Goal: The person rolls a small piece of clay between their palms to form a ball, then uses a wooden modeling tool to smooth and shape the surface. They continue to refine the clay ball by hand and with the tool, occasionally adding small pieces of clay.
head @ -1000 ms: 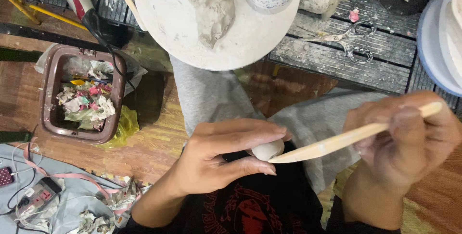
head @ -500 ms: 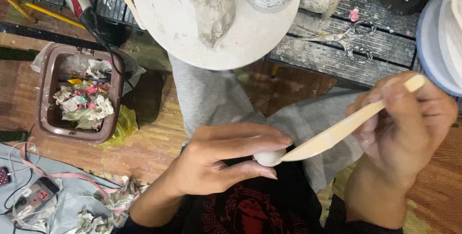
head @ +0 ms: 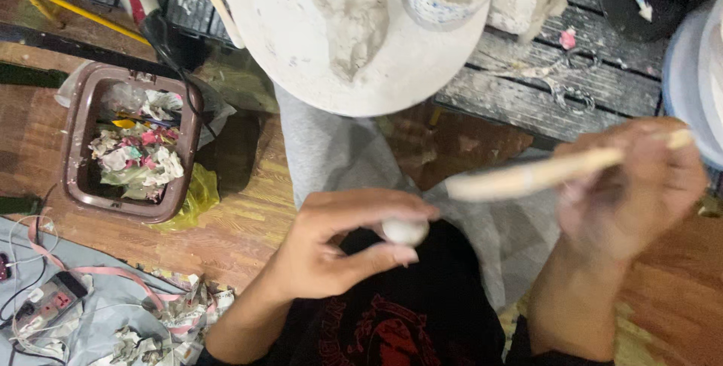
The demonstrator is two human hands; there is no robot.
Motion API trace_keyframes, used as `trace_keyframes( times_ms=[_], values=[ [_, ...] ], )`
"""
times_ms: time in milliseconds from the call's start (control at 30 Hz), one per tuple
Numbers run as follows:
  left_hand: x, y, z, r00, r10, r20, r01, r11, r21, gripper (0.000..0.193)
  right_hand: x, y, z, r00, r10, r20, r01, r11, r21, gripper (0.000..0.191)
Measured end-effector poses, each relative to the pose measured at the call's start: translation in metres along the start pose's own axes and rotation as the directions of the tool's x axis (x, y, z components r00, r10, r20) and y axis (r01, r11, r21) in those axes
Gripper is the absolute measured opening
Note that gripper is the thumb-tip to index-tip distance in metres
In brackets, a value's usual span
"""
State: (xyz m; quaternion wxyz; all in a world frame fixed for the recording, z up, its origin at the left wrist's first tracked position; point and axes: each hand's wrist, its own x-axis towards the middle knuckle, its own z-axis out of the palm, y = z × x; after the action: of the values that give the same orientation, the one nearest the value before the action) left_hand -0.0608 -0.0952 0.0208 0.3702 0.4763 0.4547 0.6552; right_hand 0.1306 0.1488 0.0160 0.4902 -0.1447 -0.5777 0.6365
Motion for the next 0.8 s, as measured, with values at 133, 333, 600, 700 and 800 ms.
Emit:
trace_keyframes(
  times_ms=[133,333,600,700,800],
  values=[
    [-0.008,-0.014,-0.01,0.95,-0.265,-0.165,0.212,0.936,-0.281,0.032,-0.004,0.039,0.033,0.991,-0.077,0.106,0.1,0.965,-0.241,0.018],
    [-0.017,-0.022,-0.018,0.952,-0.214,-0.219,0.171,0.965,-0.199,0.03,-0.016,0.041,0.072,0.966,-0.2,0.162,0.252,0.861,-0.442,0.017],
    [-0.012,-0.028,-0.021,0.906,-0.278,-0.319,0.277,0.96,-0.051,0.023,0.009,0.027,0.094,0.828,-0.308,0.468,0.556,0.56,-0.614,0.011],
    [-0.012,-0.028,-0.023,0.928,-0.202,-0.313,0.206,0.978,-0.021,0.024,0.011,0.017,0.097,0.823,-0.268,0.5,0.56,0.528,-0.638,0.012],
    [-0.012,-0.029,-0.021,0.932,-0.192,-0.308,0.182,0.981,-0.063,0.024,0.015,0.012,0.103,0.816,-0.233,0.529,0.567,0.499,-0.656,0.011]
  ],
)
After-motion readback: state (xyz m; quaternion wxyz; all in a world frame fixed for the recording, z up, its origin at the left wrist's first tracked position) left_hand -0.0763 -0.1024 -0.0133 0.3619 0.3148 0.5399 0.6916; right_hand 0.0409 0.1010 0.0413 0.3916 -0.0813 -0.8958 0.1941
